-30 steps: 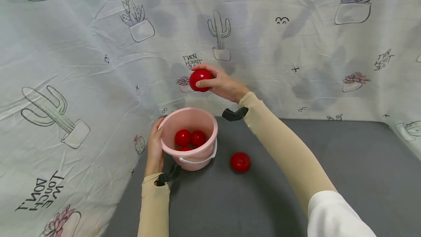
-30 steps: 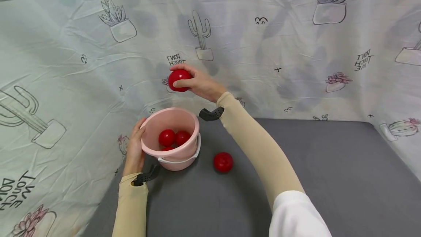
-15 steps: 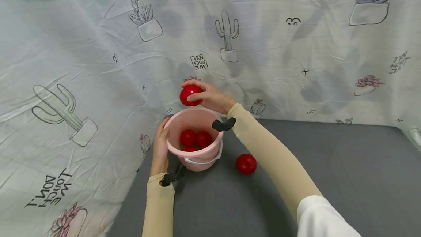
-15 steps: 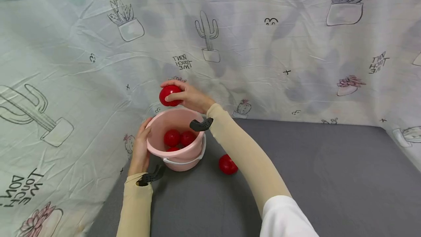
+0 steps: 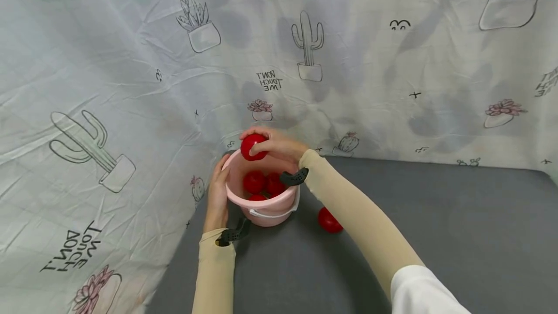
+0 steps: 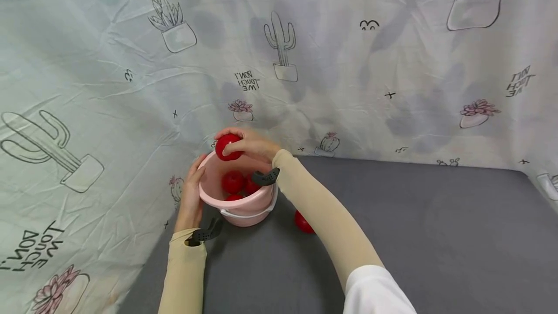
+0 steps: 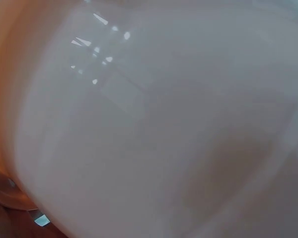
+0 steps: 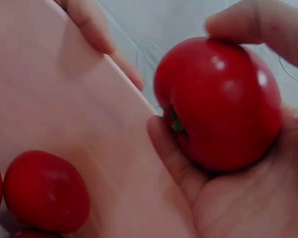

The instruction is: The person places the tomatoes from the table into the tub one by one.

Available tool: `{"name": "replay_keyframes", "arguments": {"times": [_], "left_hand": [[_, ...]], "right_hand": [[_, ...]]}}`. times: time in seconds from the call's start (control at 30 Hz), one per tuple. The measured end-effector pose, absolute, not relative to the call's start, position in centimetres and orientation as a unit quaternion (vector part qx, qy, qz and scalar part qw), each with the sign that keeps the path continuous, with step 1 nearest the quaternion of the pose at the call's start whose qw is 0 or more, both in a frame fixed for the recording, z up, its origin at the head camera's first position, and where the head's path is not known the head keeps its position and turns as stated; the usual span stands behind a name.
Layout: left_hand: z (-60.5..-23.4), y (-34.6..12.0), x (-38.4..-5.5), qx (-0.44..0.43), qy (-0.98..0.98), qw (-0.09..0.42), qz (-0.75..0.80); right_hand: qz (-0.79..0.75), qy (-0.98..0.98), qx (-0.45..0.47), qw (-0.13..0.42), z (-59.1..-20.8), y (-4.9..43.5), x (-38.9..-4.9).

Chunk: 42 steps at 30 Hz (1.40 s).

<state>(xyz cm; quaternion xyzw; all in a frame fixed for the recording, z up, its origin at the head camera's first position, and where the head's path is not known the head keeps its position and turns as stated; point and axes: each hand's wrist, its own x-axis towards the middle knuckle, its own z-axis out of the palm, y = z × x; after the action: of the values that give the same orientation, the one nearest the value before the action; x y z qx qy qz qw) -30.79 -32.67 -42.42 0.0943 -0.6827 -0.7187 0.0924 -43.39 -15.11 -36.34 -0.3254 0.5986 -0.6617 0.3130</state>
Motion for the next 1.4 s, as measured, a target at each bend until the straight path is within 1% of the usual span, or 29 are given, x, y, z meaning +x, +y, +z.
{"name": "replay_keyframes", "arguments": {"times": [0.17,0.47,0.7,0.8,1.0,1.17,1.33,1.4], "left_hand": [[-42.2,-32.5,-30.8,0.085,-0.679,0.094,-0.723],[-42.2,-32.5,-30.7,0.100,-0.679,0.090,-0.722],[-42.2,-32.6,-30.7,0.097,-0.677,0.090,-0.724],[-42.2,-32.6,-30.7,0.099,-0.677,0.088,-0.724],[-42.3,-32.7,-30.8,0.102,-0.678,0.087,-0.722],[-42.4,-32.6,-30.9,0.099,-0.678,0.092,-0.723],[-42.3,-32.6,-30.8,0.101,-0.681,0.089,-0.719],[-42.2,-32.6,-30.8,0.103,-0.681,0.089,-0.719]], "right_hand": [[-0.650,0.594,-0.293,0.372,-36.6,-15.1,-43.0],[-0.576,0.641,-0.334,0.382,-36.8,-15.3,-42.9],[-0.546,0.650,-0.322,0.419,-37.0,-15.4,-42.7],[-0.531,0.651,-0.336,0.426,-37.2,-15.5,-42.7],[-0.526,0.631,-0.340,0.459,-37.4,-15.5,-42.6],[-0.509,0.627,-0.365,0.463,-37.7,-15.5,-43.1],[-0.512,0.614,-0.373,0.472,-38.6,-15.7,-44.3],[-0.522,0.604,-0.369,0.476,-38.5,-15.7,-44.2]]}}
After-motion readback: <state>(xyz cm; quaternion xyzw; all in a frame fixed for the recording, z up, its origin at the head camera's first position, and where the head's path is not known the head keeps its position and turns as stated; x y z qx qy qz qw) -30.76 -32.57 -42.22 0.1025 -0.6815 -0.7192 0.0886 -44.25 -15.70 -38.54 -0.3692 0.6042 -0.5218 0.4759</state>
